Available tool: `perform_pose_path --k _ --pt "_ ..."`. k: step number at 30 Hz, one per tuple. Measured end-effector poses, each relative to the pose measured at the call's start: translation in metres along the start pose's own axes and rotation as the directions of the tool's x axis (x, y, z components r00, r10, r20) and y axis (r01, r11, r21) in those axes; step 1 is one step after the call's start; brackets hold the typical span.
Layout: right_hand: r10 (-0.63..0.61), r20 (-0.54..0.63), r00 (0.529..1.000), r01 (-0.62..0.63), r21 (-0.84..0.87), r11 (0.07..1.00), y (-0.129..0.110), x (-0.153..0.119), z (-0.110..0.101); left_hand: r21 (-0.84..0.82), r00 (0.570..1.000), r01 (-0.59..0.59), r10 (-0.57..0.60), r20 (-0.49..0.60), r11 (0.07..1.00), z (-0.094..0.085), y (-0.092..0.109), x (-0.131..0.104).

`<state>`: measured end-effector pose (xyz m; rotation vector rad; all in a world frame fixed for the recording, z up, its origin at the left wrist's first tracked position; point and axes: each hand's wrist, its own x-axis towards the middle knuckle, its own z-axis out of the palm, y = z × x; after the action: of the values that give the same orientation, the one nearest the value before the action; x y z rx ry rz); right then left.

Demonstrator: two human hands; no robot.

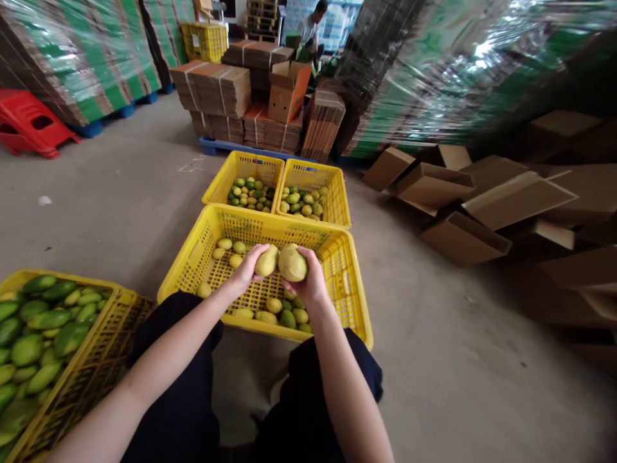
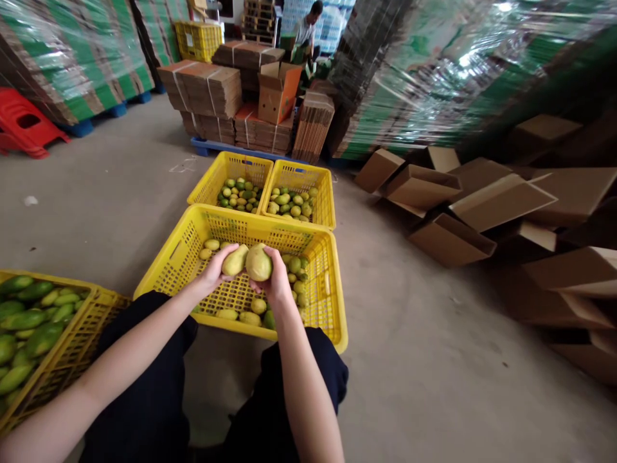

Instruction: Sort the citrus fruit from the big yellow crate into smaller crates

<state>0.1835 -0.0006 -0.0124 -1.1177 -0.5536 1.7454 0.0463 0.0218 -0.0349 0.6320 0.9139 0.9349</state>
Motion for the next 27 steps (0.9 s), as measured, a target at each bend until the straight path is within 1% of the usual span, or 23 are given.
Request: perform_pose_path --k 2,4,7,9,10,12,15,19,22,24,27 --pt "-0.013 -0.019 1.000 0.014 0.026 1.000 0.001 0.000 0.001 -0.078 1.000 0.008 -0.009 -0.014 0.997 0.001 -0.002 0.003" --pt "-0.025 -0.004 1.000 0.025 0.099 0.995 -0.001 -0.002 -0.001 -0.167 0.999 0.006 -0.012 -0.032 0.986 0.000 0.000 0.003" --pt "-0.040 0.101 0.994 0.016 0.229 0.973 -0.010 -0.003 -0.008 -0.269 0.997 -0.076 0.072 -0.028 0.960 -0.002 0.011 0.001" --pt "-0.079 0.171 0.982 0.029 0.275 0.961 -0.016 -0.002 -0.014 -0.292 0.990 -0.127 0.138 0.016 0.948 -0.005 0.017 -0.002" --pt "-0.107 0.183 0.977 0.049 0.298 0.953 -0.017 -0.001 -0.017 -0.298 0.987 -0.141 0.159 0.036 0.944 -0.006 0.019 -0.004" --pt "-0.167 0.156 0.974 0.103 0.354 0.930 -0.016 0.002 -0.019 -0.324 0.980 -0.165 0.191 0.052 0.932 -0.007 0.019 -0.005" --pt "-0.258 0.067 0.964 0.207 0.425 0.881 -0.007 0.010 -0.014 -0.398 0.971 -0.211 0.239 0.021 0.893 -0.007 0.013 -0.003" --pt "-0.368 -0.047 0.929 0.348 0.449 0.823 0.007 0.024 0.006 -0.485 0.950 -0.289 0.311 -0.036 0.826 -0.004 0.005 0.009" --pt "-0.382 -0.149 0.912 0.402 0.506 0.763 0.016 0.036 0.024 -0.474 0.919 -0.367 0.392 -0.050 0.800 -0.003 0.000 0.017" --pt "-0.389 -0.157 0.908 0.408 0.550 0.729 0.020 0.042 0.032 -0.431 0.898 -0.411 0.439 -0.039 0.803 -0.005 -0.003 0.018" --pt "-0.410 -0.118 0.904 0.402 0.558 0.726 0.024 0.046 0.037 -0.402 0.885 -0.442 0.464 -0.048 0.802 -0.010 -0.006 0.018"
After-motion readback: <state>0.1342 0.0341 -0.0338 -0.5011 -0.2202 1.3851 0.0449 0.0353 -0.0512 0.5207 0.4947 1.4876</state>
